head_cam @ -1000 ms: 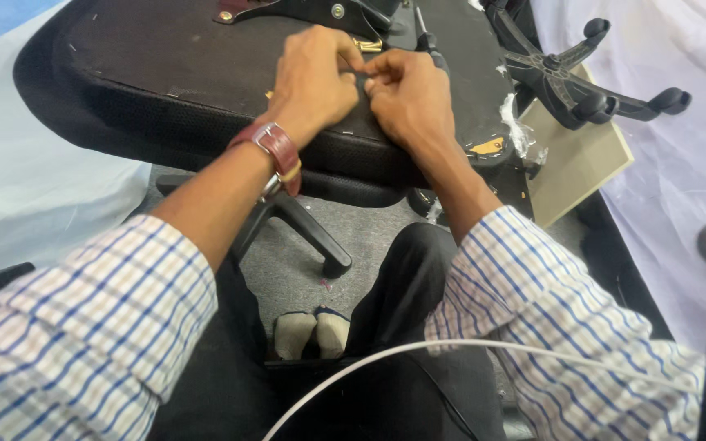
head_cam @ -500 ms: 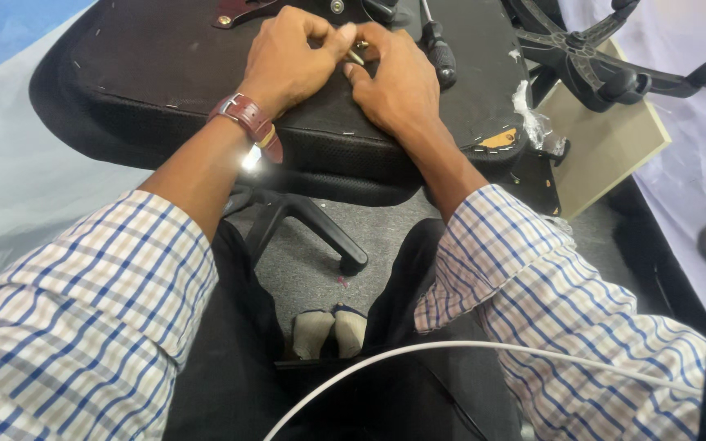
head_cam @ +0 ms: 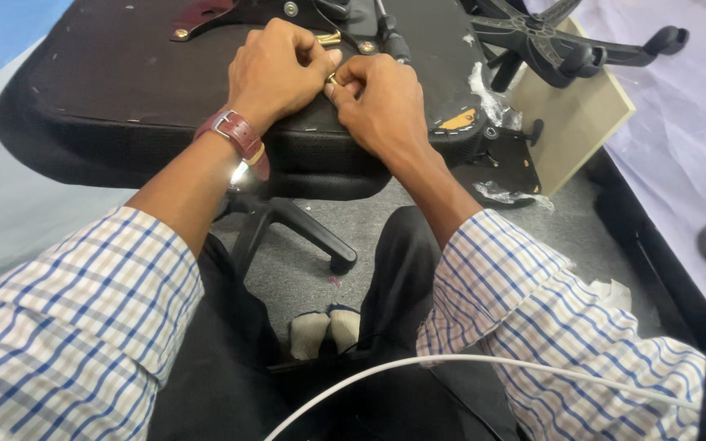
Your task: The person uses a screwdriver to fasten screws into the underside of a black plastic chair seat, then flips the seat upright and continues securing additional screws. The person works on the chair seat and base components, handling screws and the screwdriver throughout.
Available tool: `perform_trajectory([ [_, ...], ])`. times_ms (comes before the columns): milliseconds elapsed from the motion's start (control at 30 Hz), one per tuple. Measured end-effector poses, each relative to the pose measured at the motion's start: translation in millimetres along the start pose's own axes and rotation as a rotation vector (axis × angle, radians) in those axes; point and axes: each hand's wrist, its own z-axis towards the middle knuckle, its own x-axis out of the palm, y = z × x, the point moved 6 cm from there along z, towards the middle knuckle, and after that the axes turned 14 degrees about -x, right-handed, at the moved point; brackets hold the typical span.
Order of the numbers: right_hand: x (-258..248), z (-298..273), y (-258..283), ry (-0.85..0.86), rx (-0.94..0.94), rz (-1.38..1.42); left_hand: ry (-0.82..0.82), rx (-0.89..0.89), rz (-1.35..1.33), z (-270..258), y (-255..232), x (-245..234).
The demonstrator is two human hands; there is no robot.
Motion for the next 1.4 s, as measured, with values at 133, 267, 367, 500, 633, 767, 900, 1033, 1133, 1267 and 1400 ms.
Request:
perform_trajectory([
  [133, -31.3, -18.1, -10.1, -0.124, 0.039, -0.014, -0.109, 0.072, -0.217, -19.5, -36.3, 33.1],
  [267, -69.4, -40.6, -26.9, -0.178, 0.182, -0.019, -0.055, 0.002, -0.319, -37.8, -71.8, 64.1],
  [367, -94.1, -58.9, -28.0, -0.206, 0.205, -0.068, -0.060, 0.026, -0.303, -59.2, -98.8, 70.0],
  [500, -119.6, -89.4, -31.1, -0.233, 0.328, -0.073, 0.121, 0.024, -0.497, -88.1, -124.4, 81.8],
  [633, -146.0, -126.6, -39.0, -0.297, 0.428, -0.121, 0.082, 0.193, -0.519, -117.1, -157.2, 102.3],
  [767, -169.9, -177.8, -58.9, -0.338, 0.613, -0.160, 0.360, 0.042, -0.576, -146.6, -172.4, 158.8],
  [900, -190.2, -245.0, -72.9, -0.283, 0.760, -0.306, 0.567, -0.032, -0.587, -199.2, -183.1, 218.7],
  [1033, -204.8, -314.0, -78.5, -0.255, 0.985, -0.359, 0.808, -0.115, -0.494, -255.3, -190.7, 277.6],
  [1133, -215.0, -357.3, -78.2, -0.288, 1.149, -0.327, 0.943, -0.135, -0.418, -290.9, -197.5, 310.2],
  [1267, -232.0, -402.6, -75.4, -0.279, 1.286, -0.456, 1.131, -0.173, -0.354, -335.9, -207.3, 341.7],
  [1400, -249.7, -443.8, -69.0, -0.286, 1.363, -0.522, 1.323, -0.060, -0.247, -377.7, -222.6, 362.4],
])
